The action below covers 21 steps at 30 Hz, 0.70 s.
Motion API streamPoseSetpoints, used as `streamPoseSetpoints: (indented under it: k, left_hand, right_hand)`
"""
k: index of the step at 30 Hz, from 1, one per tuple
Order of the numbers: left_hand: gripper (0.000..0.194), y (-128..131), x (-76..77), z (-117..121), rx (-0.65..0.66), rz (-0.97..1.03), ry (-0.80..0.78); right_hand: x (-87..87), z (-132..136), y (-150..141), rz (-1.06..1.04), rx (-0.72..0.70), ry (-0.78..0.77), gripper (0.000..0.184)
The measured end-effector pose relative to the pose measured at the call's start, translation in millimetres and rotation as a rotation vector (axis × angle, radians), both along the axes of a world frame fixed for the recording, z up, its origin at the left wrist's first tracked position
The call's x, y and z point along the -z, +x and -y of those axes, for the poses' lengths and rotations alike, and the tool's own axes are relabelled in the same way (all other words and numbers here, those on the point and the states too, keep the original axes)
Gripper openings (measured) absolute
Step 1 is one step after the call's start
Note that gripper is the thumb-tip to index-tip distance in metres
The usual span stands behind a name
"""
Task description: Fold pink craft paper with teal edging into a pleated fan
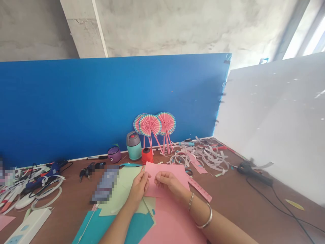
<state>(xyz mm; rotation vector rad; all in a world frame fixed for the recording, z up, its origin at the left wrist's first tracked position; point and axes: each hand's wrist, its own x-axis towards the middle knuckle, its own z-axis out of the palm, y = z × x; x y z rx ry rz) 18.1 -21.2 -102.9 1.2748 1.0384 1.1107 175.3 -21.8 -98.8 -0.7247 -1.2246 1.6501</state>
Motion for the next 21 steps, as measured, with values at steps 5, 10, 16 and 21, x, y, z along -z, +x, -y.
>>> streamPoseSetpoints:
  k: [5,10,16,21]
  left_hand:
    - [0.038,6,0.5,5,0.1,-0.018,-0.019]
    - [0.039,9,0.2,7,0.123,-0.026,-0.025]
    - [0.042,14,2.2,11,0.106,-0.035,-0.028]
    - [0.042,16,2.4,13,0.146,-0.03,-0.041]
  right_hand:
    - [4.4,-3,-1,0.019,0.023,-0.011,0.032]
    - [1.4,-2,-1,0.051,0.03,0.004,0.033]
    - [-4.2,1,-3,0.11,0.08,0.06,0.033]
    - [-5.2,2,-3,0.077,0.052,0.077,0.033]
